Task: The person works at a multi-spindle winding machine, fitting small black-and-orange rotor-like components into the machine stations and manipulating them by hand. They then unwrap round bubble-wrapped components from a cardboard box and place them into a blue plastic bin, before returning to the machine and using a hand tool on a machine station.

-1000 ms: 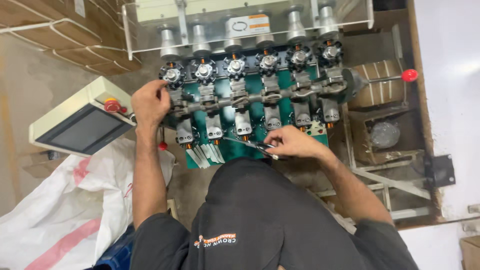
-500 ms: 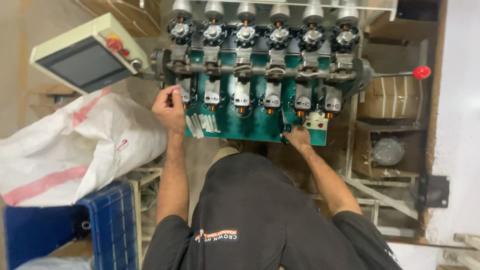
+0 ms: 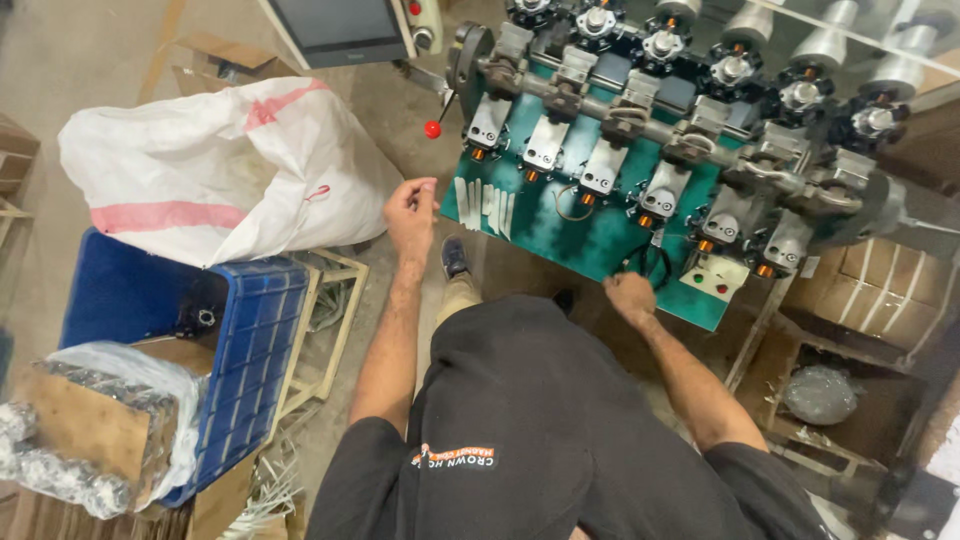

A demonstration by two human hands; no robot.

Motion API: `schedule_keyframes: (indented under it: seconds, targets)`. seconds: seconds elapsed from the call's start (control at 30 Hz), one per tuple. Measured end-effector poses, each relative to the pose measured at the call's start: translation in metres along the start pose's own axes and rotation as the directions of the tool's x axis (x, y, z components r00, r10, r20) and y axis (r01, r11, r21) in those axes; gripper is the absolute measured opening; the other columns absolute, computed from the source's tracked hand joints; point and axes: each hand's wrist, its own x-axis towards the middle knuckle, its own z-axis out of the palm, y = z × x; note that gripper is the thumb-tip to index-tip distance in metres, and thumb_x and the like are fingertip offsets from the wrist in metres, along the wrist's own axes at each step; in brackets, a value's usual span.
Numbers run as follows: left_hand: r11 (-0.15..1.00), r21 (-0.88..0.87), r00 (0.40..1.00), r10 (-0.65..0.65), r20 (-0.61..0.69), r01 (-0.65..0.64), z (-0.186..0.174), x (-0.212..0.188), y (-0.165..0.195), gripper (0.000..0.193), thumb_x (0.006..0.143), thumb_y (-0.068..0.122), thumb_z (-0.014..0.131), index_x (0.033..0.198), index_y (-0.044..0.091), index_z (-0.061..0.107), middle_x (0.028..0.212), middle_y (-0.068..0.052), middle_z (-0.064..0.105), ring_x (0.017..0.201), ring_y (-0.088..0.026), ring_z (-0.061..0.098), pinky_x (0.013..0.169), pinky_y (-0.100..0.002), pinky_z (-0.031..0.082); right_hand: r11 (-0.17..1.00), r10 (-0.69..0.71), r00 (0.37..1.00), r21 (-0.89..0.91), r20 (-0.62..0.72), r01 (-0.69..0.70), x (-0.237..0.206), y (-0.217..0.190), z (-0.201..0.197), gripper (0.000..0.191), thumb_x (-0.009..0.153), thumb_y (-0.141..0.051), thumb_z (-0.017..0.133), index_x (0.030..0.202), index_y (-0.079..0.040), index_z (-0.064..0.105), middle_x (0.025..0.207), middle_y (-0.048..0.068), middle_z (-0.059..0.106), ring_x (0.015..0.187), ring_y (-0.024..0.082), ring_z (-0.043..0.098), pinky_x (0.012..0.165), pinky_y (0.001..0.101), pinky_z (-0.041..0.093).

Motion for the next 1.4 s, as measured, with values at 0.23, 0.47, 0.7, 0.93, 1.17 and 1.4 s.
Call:
schedule_keyframes:
  seconds: [0.23, 0.47, 0.7, 0.93, 1.17, 1.4]
  targets:
    - [0.963, 0.268, 0.984, -0.060, 0.167, 0.013, 0.040, 0.073, -0.014, 0.044, 0.103, 0.044, 0.058, 0.116, 0.004, 0.072, 0.092, -0.005, 0.075, 0.088, -0.016, 0.070, 0.080, -0.031, 0.054, 0.829, -0.486, 0.870, 0.273, -0.083, 0.489, 0.002, -0.146, 0.042, 0.025, 0.090, -0.029, 0.066, 0.099, -0.008, 0.076, 0.093, 0.014, 0.078, 0.084, 0.029, 0.075, 0.078, 0.0403, 0.058]
    - [0.974, 0.049, 0.882, -0.223, 0.416, 0.223, 0.075, 0.125, 0.007, 0.055, 0.103, 0.054, 0.056, 0.109, 0.002, 0.075, 0.094, -0.003, 0.073, 0.090, -0.014, 0.064, 0.081, -0.030, 0.051, -0.083, 0.043, 0.987, 0.984, -0.152, 0.155, 0.029, -0.315, 0.003, 0.047, 0.105, -0.038, 0.049, 0.138, -0.004, 0.051, 0.119, -0.003, 0.071, 0.071, 0.025, 0.078, 0.055, 0.0308, 0.058]
    - [0.897, 0.043, 0.726, -0.384, 0.571, 0.440, 0.095, 0.132, -0.011, 0.049, 0.102, 0.054, 0.048, 0.127, 0.015, 0.066, 0.088, 0.001, 0.069, 0.063, -0.007, 0.061, 0.045, -0.023, 0.044, -0.153, 0.242, 0.947, 0.955, -0.213, 0.253, 0.040, -0.355, -0.022, 0.045, 0.107, -0.049, 0.037, 0.123, -0.008, 0.049, 0.085, 0.015, 0.071, 0.059, 0.023, 0.071, 0.043, 0.0325, 0.057]
    - [0.891, 0.450, 0.637, -0.313, 0.705, -0.061, 0.069, 0.090, -0.043, 0.058, 0.097, 0.043, 0.065, 0.131, -0.003, 0.057, 0.107, -0.023, 0.059, 0.085, -0.034, 0.053, 0.070, -0.043, 0.042, -0.246, -0.120, 0.864, 0.829, 0.489, -0.503, 0.041, -0.298, -0.006, 0.069, 0.100, -0.067, 0.032, 0.070, -0.009, 0.050, 0.044, -0.001, 0.037, 0.029, 0.012, 0.032, 0.028, 0.0270, 0.024]
    - [0.761, 0.115, 0.377, 0.180, 0.909, -0.639, 0.031, 0.021, -0.029, 0.055, 0.088, 0.027, 0.074, 0.141, 0.015, 0.063, 0.148, -0.019, 0.058, 0.130, -0.038, 0.058, 0.106, -0.041, 0.049, -0.030, -0.331, 0.566, 0.591, 0.755, -0.806, 0.030, -0.206, 0.007, 0.055, 0.107, -0.056, 0.048, 0.071, -0.015, 0.046, 0.052, -0.007, 0.035, 0.038, 0.002, 0.026, 0.035, 0.0188, 0.017]
    - [0.949, 0.263, 0.826, -0.006, 0.564, -0.172, 0.058, 0.014, -0.001, 0.028, 0.100, 0.030, 0.073, 0.121, 0.011, 0.072, 0.093, -0.009, 0.078, 0.074, -0.020, 0.072, 0.069, -0.036, 0.059, 0.363, -0.103, 0.974, 0.904, -0.203, 0.227, -0.032, -0.177, -0.023, 0.017, 0.099, -0.019, 0.070, 0.102, -0.002, 0.072, 0.071, -0.003, 0.058, 0.053, 0.004, 0.043, 0.045, 0.0237, 0.031]
